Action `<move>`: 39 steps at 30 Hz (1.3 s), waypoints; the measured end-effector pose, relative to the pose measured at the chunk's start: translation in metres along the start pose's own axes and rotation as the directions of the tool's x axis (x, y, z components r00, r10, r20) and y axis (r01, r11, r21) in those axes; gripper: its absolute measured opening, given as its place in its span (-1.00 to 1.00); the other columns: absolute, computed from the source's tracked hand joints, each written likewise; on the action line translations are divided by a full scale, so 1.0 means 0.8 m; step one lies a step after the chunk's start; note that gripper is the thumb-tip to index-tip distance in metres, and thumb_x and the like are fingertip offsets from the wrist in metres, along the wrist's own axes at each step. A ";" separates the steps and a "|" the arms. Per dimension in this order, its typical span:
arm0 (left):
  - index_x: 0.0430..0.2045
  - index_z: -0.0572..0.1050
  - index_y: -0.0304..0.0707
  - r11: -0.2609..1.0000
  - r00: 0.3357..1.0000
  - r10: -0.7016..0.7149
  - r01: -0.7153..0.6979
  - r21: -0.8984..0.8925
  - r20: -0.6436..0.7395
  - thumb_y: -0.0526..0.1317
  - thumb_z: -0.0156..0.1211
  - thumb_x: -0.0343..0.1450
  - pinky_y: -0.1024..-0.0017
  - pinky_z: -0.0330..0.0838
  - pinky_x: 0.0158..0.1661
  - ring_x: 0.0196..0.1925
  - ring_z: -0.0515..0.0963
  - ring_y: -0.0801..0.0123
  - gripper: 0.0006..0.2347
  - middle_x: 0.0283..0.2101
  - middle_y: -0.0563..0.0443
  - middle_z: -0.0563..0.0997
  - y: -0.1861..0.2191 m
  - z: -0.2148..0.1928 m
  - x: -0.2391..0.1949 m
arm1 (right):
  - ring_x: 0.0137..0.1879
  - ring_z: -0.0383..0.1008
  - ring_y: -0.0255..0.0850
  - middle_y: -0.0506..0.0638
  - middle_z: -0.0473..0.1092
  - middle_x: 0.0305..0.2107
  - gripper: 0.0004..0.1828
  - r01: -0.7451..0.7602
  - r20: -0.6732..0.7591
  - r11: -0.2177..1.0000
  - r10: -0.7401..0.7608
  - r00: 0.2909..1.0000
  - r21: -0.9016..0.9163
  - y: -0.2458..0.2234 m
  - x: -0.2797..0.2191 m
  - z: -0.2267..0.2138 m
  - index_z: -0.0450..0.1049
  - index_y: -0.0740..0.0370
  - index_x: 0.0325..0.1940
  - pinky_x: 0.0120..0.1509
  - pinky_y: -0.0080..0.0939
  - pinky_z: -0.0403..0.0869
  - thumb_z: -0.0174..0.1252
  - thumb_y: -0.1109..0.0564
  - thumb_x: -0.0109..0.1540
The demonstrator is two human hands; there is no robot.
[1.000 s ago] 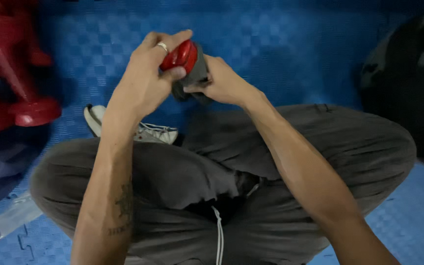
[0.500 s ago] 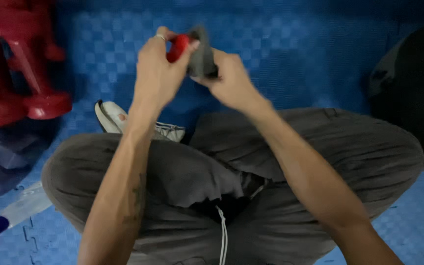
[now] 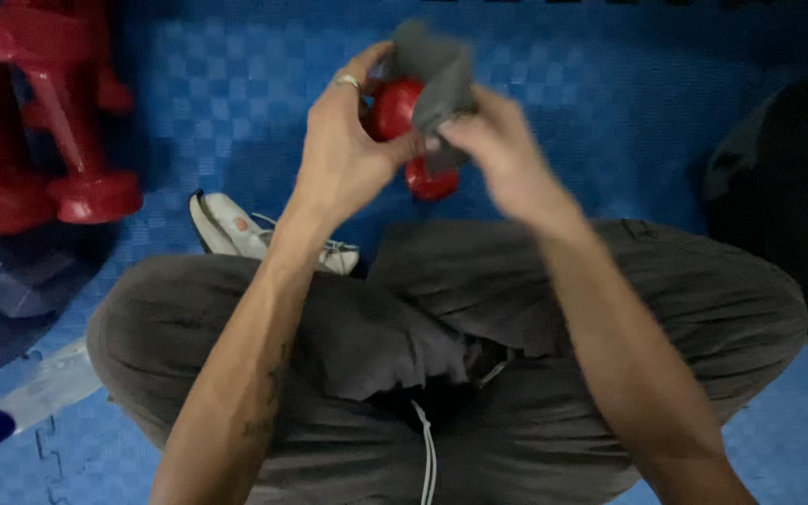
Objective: The person sits cross-legged on a blue gym mat and wipes a red dumbbell with a gray cloth. They rotate the dumbbell to clean all sides, then place it on the mat and pick up another red dumbbell to continue wiping.
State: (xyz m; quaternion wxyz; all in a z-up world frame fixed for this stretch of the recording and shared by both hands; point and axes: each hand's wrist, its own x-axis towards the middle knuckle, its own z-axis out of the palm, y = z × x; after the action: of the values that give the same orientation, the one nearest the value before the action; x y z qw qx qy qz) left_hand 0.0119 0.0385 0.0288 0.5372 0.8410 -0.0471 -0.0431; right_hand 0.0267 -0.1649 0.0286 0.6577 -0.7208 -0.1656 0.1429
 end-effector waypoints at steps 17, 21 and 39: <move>0.29 0.27 0.08 0.995 0.995 0.034 -0.025 -0.097 0.093 0.08 0.46 0.33 0.08 0.52 0.21 0.28 0.47 -0.10 -0.35 0.22 -0.16 0.28 -0.015 0.025 0.000 | -0.10 0.63 -0.18 0.05 0.58 -0.20 -0.56 -0.154 -0.244 0.871 0.294 0.924 0.467 0.033 0.019 -0.015 0.56 0.23 -0.09 0.00 -0.31 0.60 0.18 -0.20 0.25; 0.16 0.30 -0.05 1.000 0.993 0.011 -0.008 -0.024 0.115 -0.21 0.32 0.39 0.12 0.48 0.12 0.07 0.46 -0.04 -0.55 0.08 -0.17 0.18 0.009 0.015 -0.005 | -0.04 0.66 -0.08 0.03 0.57 -0.17 -0.66 -0.086 -0.565 0.994 0.113 0.817 0.074 0.035 -0.014 -0.121 0.51 0.02 -0.07 0.10 -0.01 0.63 0.19 -0.22 0.27; -0.17 0.30 -0.30 0.863 0.971 0.065 -0.170 0.476 0.231 -0.10 0.40 0.38 0.04 0.40 -0.41 -0.34 0.47 -0.17 -0.62 -0.26 -0.23 0.44 -0.012 0.001 0.001 | 0.21 0.23 0.18 0.22 0.22 0.10 -0.37 -0.295 0.119 0.797 0.413 0.903 -0.528 0.082 -0.017 0.001 0.17 0.08 0.39 0.25 0.19 0.29 0.09 0.01 0.23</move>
State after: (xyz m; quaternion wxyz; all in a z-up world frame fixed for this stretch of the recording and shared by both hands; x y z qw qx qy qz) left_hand 0.0131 0.0420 0.0198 0.2993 0.9363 -0.1635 -0.0839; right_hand 0.0171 -0.1751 -0.0367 0.3873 -0.8623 -0.1323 0.2982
